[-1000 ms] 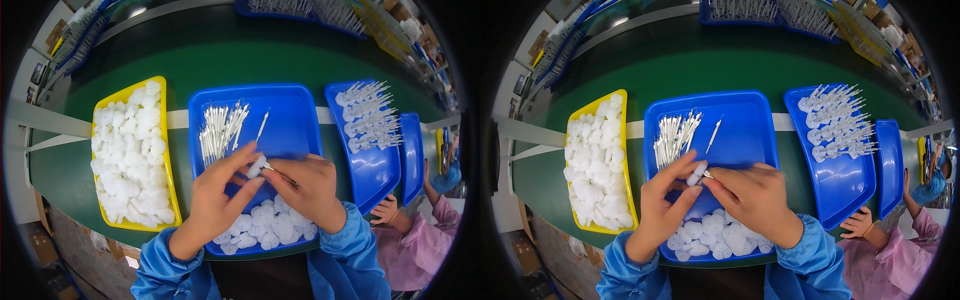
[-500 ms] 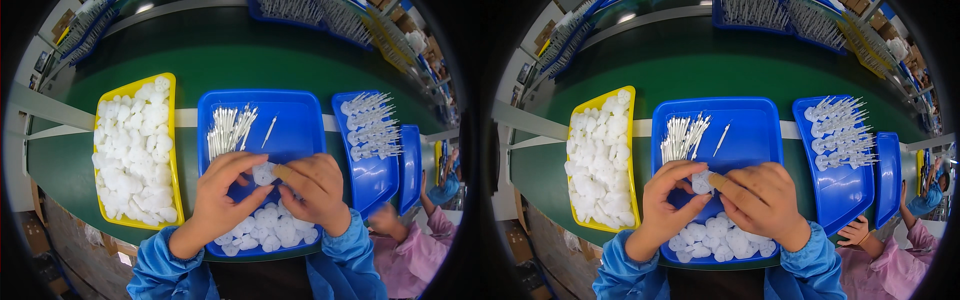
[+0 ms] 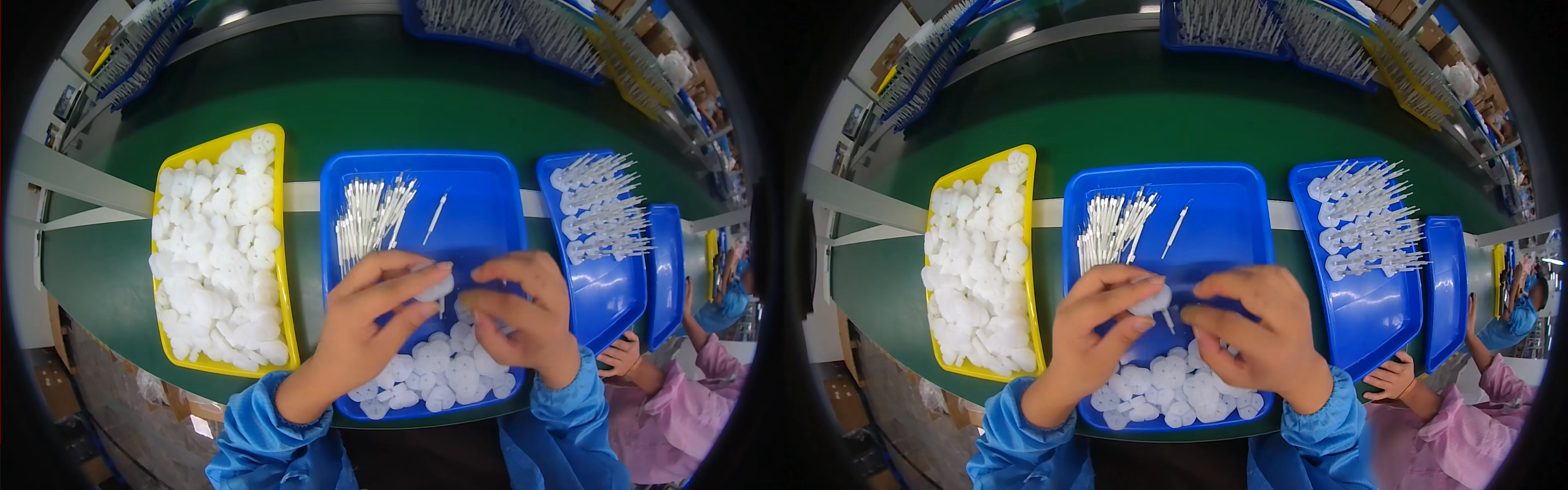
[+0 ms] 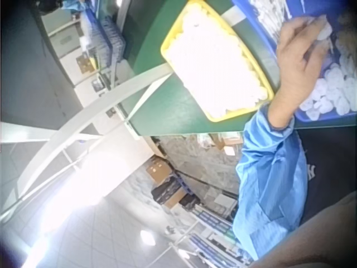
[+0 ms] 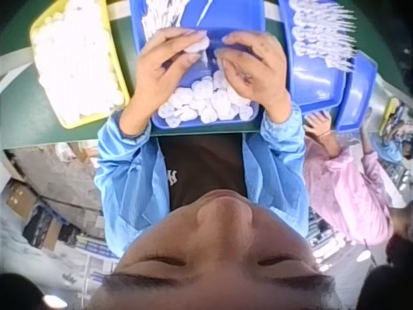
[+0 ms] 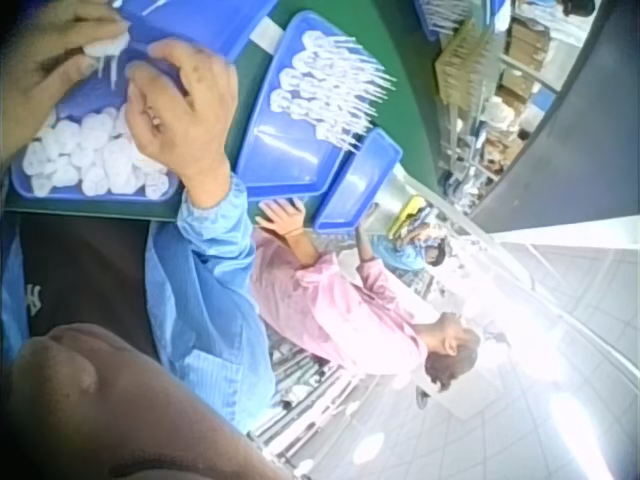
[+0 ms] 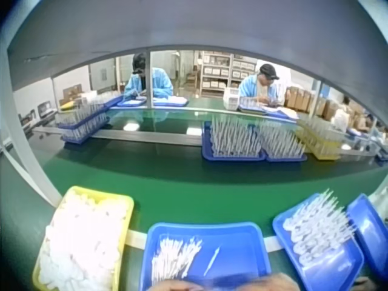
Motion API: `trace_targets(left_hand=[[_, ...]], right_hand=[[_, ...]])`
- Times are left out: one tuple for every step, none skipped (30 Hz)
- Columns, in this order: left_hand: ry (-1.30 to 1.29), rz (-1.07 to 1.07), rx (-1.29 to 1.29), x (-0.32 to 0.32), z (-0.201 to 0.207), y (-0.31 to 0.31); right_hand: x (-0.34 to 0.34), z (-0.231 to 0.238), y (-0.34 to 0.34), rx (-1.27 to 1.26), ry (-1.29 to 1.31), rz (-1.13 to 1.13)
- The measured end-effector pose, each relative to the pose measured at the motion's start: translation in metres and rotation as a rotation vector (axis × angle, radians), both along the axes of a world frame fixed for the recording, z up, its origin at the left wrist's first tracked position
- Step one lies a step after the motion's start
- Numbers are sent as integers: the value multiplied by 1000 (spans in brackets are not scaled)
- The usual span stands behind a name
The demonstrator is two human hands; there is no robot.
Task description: The person inserts white sticks into white plastic bases one by one at a factory workstation. They pick a base from a blue tray, insert a stick, and place the assembled item into a separate blue tray. The process repeats continuously throughout the clip.
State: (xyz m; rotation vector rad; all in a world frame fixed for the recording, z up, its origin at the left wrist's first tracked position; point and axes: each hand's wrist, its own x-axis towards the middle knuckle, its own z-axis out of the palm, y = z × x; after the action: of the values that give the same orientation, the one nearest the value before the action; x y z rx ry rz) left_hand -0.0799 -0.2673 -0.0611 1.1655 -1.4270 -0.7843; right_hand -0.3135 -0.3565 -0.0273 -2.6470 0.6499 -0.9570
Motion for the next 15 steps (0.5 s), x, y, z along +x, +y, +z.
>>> trace_targets(left_hand=[[-11, 5, -46, 1, -3, -1], [64, 35, 8, 1, -3, 0], [129, 67, 66, -1, -2, 2], [196, 93, 121, -1, 0, 2], [262, 103, 103, -4, 1, 1], [300, 91, 135, -3, 1, 2], [340, 81, 167, -3, 0, 3], [379, 72, 200, -2, -1, 3], [445, 84, 283, -3, 4, 5], [424, 69, 278, -1, 3, 5], [404, 57, 272, 1, 1, 5], [393, 46, 266, 3, -1, 6], [332, 29, 278, 3, 3, 4], [310, 8, 248, 4, 0, 3], [285, -15, 219, 4, -7, 1]], right_hand=[[0, 4, -5, -36, 26, -27], [5, 4, -12, -103, 73, -57], [16, -1, -21, -166, 111, -88], [26, -4, -30, -232, 152, -123], [34, -10, -40, -280, 196, -96], [43, -17, -50, -328, 239, -65], [47, -21, -55, -375, 284, -33], [46, -21, -56, -350, 315, -37], [47, -20, -59, -327, 347, -34], [47, -20, -60, -304, 379, -28], [46, -17, -58, -146, 256, -50], [43, -10, -53, 10, 143, -67], [38, -7, -47, 168, 31, -88], [35, -8, -39, 339, -157, -65], [31, -11, -30, 510, -347, -42]])
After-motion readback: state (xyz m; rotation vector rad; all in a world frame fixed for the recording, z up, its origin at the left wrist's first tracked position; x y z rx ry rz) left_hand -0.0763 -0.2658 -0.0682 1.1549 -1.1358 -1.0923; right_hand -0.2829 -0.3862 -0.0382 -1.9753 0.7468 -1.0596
